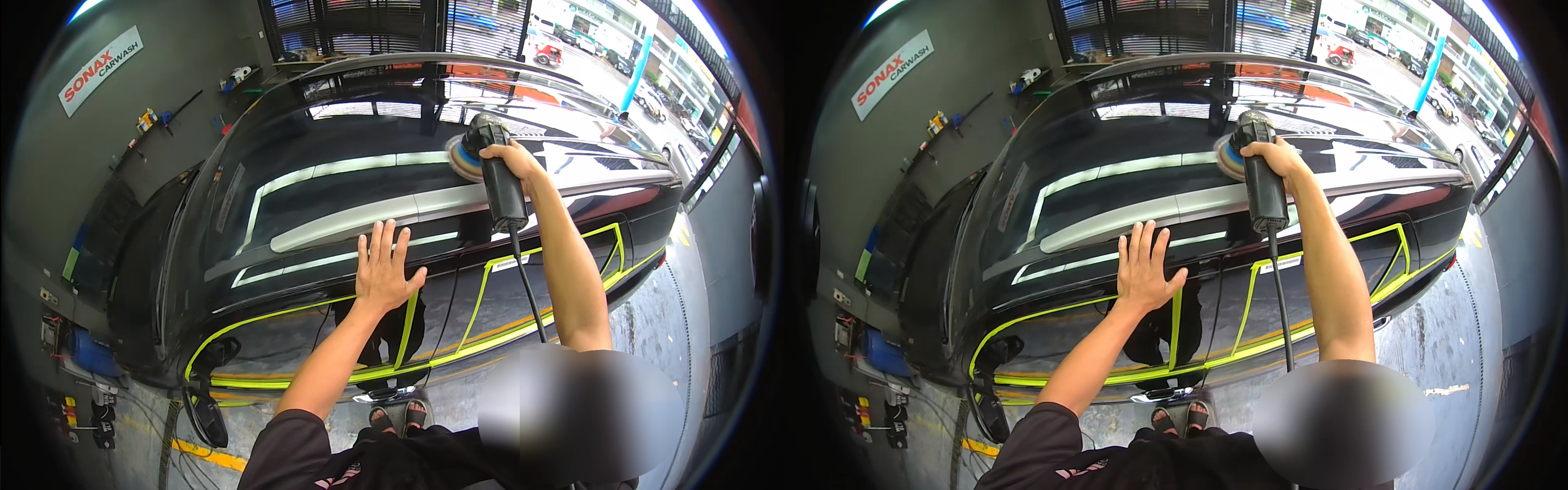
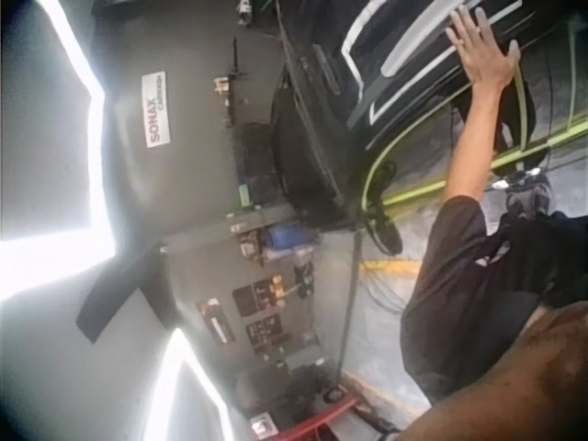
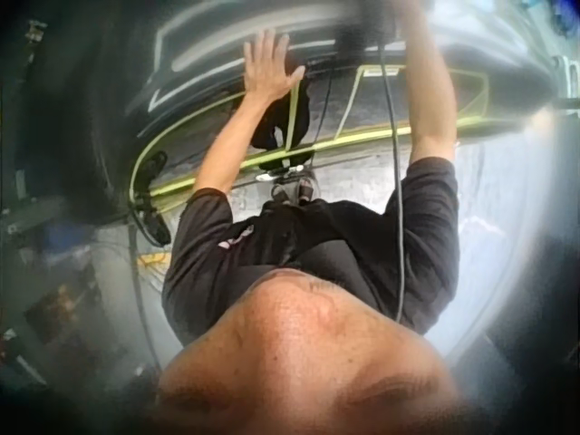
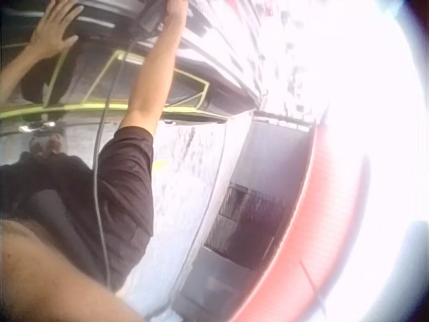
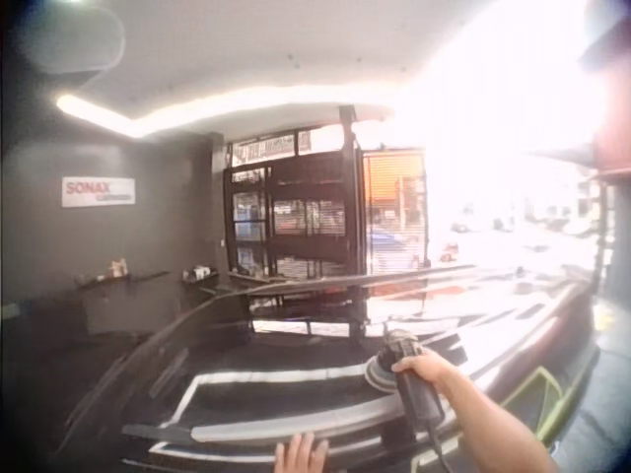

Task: The person uses a rotary polisher to buff the rear trunk lid of a black car. They move the tool in overlapping passes across the surface, occasionally pausing to adjust the pad before continuing the polishing process.

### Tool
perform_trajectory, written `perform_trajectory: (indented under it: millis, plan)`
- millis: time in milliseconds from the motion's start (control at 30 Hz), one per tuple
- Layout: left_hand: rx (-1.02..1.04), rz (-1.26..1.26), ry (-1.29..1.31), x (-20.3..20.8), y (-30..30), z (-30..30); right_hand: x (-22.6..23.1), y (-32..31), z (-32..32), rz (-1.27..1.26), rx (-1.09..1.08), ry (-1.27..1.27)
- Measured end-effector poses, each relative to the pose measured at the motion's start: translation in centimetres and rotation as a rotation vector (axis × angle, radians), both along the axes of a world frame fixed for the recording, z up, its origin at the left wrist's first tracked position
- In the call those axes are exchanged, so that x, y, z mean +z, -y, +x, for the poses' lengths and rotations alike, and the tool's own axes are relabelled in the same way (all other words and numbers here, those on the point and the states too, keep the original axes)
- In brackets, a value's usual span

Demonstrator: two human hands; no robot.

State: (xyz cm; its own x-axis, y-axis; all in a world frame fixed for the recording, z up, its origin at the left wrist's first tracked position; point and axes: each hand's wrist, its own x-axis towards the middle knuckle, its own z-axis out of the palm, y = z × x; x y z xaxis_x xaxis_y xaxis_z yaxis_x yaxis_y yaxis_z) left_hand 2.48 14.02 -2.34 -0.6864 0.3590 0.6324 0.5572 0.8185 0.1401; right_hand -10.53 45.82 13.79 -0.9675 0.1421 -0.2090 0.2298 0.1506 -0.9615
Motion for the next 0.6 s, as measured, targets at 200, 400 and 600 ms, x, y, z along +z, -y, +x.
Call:
perform_trajectory:
  millis: [200, 400, 600]
  plan:
    - [-0.01, 0.001, -0.001, -0.4, -0.2, -0.4, 1.4, -1.6, 3.2, -0.137, -0.075, -0.254]
    - [-0.056, 0.026, -0.022, -0.2, 0.1, -0.5, 4.6, -4.2, 11.3, -0.159, -0.127, -0.516]
    - [-0.075, 0.046, -0.035, -0.6, 0.2, -0.6, 2.7, -4.6, 27.4, -0.176, -0.258, -0.628]
